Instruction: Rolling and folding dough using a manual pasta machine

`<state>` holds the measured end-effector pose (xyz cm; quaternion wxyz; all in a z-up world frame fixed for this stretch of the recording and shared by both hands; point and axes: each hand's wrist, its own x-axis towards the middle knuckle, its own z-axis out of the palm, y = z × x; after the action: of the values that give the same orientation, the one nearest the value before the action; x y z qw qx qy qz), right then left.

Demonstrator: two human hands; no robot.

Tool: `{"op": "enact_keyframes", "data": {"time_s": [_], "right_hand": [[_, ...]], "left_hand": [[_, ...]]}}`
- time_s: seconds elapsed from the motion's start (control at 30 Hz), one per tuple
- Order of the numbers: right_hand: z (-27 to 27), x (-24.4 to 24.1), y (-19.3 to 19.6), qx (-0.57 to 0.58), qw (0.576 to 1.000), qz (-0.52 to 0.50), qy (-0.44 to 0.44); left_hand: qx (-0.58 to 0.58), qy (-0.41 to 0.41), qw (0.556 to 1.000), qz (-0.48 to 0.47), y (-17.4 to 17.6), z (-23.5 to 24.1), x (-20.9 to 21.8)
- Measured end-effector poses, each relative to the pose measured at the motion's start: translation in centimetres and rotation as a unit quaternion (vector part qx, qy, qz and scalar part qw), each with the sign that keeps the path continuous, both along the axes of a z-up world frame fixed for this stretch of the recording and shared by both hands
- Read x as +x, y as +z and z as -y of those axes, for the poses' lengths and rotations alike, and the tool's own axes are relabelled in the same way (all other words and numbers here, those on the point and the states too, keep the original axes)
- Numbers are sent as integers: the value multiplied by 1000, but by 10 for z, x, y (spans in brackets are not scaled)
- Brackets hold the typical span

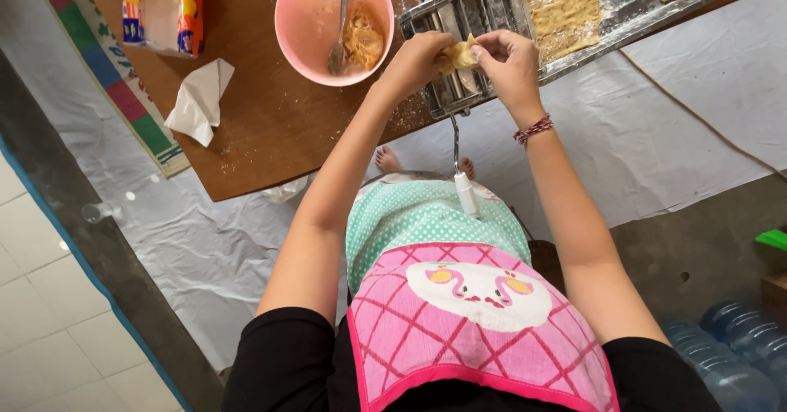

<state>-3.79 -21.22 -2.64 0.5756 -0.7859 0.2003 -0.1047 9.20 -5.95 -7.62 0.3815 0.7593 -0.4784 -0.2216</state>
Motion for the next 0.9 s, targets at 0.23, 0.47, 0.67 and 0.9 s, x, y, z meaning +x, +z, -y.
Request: {"op": "enact_keyframes", "data": {"time_s": [0.23,0.47,0.67,0.9], "right_hand": [[3,3,-1,-20,1000,-2,-8],[-1,8,2,7,999,-42,-33],[1,14,-7,15,998,-37,-40],[6,21,-2,-49,998,-1,-26]], "left_hand": [[-14,-16,1000,-21,3,6,8],[-39,-33,995,91,-18,15,15],[-17,-17,994,108,-23,13,16],[13,94,978,188,-32,17,9]]}}
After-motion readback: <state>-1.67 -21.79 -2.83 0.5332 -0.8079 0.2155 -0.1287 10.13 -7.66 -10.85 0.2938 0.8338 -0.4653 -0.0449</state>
